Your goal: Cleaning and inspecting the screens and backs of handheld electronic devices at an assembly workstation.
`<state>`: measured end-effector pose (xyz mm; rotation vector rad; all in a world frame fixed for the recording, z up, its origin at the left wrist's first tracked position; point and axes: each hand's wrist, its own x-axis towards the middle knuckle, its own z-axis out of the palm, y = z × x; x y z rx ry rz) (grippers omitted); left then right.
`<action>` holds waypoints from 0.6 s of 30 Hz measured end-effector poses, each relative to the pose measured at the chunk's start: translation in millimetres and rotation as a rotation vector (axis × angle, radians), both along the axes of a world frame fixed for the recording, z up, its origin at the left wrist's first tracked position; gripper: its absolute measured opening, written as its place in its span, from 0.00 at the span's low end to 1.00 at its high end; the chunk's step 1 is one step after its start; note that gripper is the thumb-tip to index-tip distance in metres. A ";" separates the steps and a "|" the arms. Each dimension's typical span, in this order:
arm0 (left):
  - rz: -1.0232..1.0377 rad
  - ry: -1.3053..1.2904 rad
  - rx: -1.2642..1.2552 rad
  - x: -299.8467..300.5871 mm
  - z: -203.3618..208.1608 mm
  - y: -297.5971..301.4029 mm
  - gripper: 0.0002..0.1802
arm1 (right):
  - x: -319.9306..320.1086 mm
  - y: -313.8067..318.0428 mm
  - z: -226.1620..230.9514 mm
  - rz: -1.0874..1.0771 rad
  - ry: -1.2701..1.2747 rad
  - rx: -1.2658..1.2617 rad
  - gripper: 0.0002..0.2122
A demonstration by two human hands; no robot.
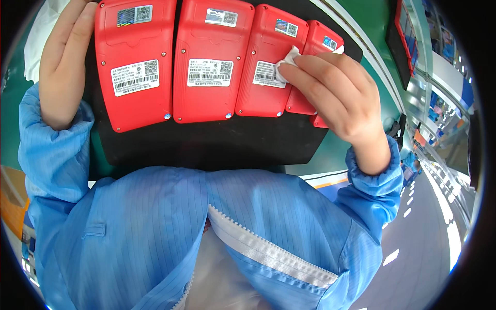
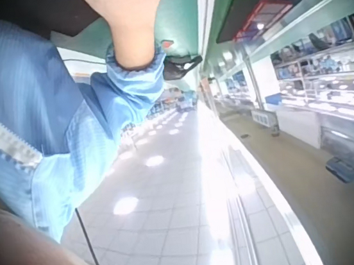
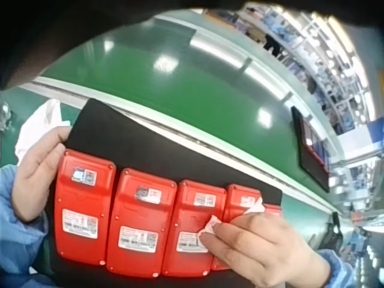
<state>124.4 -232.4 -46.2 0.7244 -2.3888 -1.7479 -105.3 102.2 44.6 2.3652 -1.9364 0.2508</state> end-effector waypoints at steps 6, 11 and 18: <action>-0.017 -0.006 0.015 4.3 1.8 -6.8 0.34 | 9.8 -31.5 -4.9 0.038 -0.106 -0.059 0.18; -0.023 0.012 0.002 3.6 1.5 -7.4 0.33 | -11.4 -17.2 2.7 0.040 -0.097 0.041 0.17; -0.011 0.012 0.000 6.0 -1.3 -13.1 0.33 | 4.4 -33.6 -16.1 0.017 -0.209 -0.081 0.19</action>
